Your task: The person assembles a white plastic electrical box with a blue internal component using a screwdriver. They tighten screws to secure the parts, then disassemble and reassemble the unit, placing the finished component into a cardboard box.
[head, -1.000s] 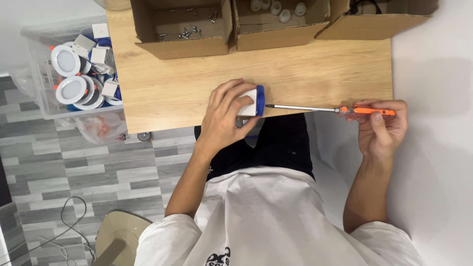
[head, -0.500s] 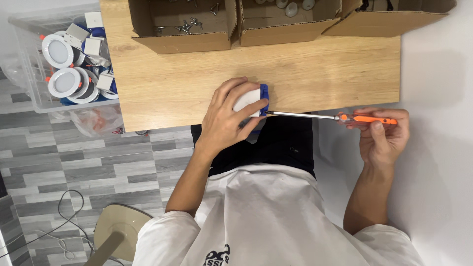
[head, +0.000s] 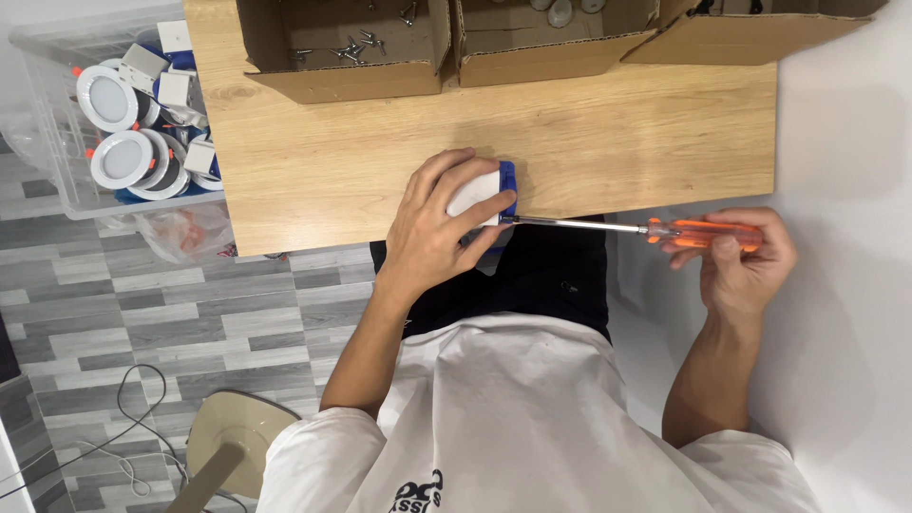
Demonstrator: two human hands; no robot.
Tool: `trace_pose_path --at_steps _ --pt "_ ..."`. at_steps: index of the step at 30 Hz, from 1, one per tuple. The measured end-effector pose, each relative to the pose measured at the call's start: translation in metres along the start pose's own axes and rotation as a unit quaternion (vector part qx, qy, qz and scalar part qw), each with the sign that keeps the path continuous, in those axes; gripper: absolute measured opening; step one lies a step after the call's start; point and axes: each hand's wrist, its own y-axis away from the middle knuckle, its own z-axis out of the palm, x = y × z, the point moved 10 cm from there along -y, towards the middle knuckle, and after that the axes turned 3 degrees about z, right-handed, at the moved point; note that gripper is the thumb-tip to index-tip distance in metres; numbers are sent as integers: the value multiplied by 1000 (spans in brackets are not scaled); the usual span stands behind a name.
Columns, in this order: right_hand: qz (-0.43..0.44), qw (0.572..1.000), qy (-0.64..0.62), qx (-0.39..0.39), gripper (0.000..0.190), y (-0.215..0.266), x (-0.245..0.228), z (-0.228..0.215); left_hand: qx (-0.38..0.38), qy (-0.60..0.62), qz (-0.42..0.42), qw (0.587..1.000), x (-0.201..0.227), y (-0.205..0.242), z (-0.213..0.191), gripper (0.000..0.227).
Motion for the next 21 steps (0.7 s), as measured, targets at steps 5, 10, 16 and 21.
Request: trace_pose_path --at_steps 5,10,16,21 --pt "29 998 45 -34 36 -4 -4 2 -7 -2 -4 1000 0 1 1 21" --pt "-24 995 40 -90 26 -7 -12 2 -9 0 -9 1000 -1 1 1 21" --pt "-15 991 -28 -133 20 -8 -22 17 -9 2 -10 1000 -2 1 1 21" --pt "-4 987 69 -142 58 -12 -34 34 -1 0 -4 1000 0 0 0 21"
